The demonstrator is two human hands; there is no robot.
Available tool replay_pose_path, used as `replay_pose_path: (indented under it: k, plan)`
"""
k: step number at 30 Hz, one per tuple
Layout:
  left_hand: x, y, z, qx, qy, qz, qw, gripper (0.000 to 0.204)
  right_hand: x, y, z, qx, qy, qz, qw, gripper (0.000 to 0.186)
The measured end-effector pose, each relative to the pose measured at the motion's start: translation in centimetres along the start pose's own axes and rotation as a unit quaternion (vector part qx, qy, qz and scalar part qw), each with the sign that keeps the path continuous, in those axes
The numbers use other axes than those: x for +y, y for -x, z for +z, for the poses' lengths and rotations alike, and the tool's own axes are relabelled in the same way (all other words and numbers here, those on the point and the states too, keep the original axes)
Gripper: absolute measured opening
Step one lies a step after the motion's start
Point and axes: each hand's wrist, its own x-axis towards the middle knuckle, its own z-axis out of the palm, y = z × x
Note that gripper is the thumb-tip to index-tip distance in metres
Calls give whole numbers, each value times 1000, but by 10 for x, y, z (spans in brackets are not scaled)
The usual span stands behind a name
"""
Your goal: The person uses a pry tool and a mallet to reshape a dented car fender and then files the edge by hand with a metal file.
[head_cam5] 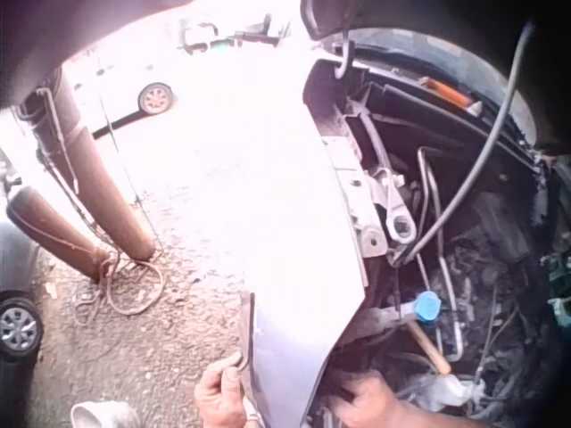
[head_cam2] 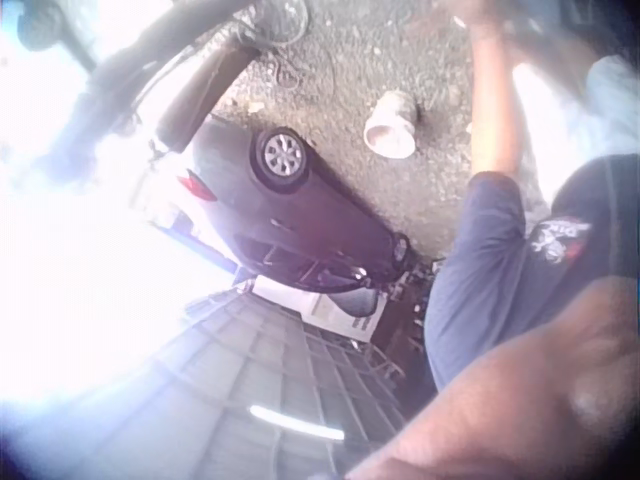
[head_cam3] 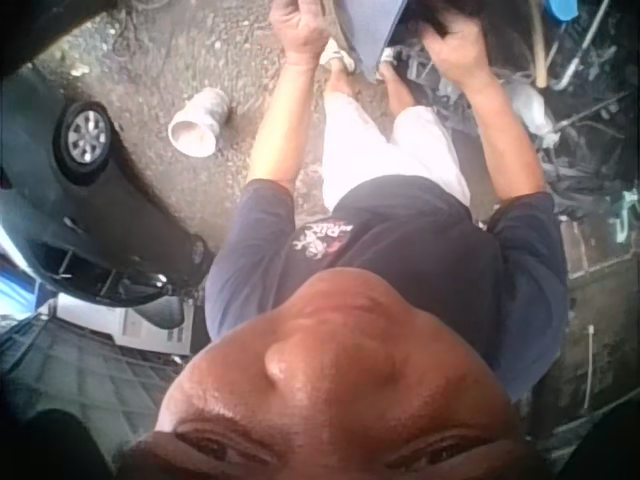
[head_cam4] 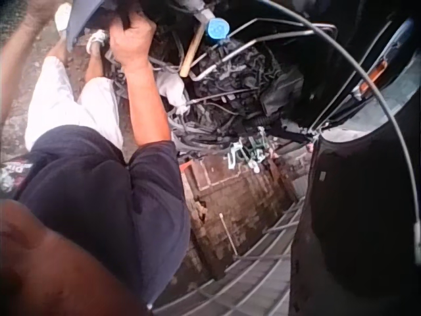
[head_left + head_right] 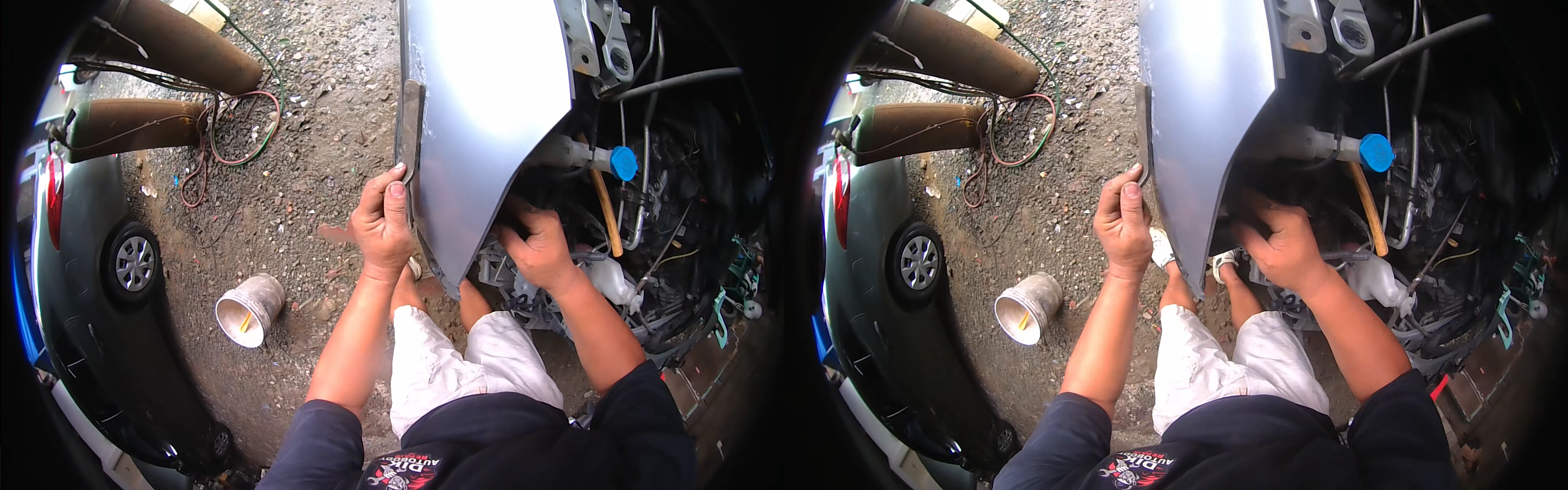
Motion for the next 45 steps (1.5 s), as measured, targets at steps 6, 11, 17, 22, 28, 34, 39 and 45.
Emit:
replay_pose_path:
  k: [6,11,17,22,28,34,39,45]
  plan:
    - [-5,0,0,39,69,21,997,24,4,1,0,-19,11,13,1000,35]
    - [11,10,0,99,126,30,987,23,4,7,-1,-16,26,5,1000,35]
    - [18,0,-2,113,158,-12,981,21,7,6,-4,-13,49,-19,999,35]
    - [2,0,-5,60,75,-38,995,21,-2,3,-10,-34,50,15,998,32]
    - [11,-7,-1,32,-8,5,999,19,-1,5,-1,-24,63,-16,998,30]
    - [13,-12,-2,-24,32,-33,999,19,13,7,2,-25,11,76,997,24]
    - [21,-4,-3,24,86,-45,995,20,15,6,12,-16,-42,56,997,25]
    - [26,4,-26,107,116,-31,987,27,7,-7,19,-39,-63,78,994,19]
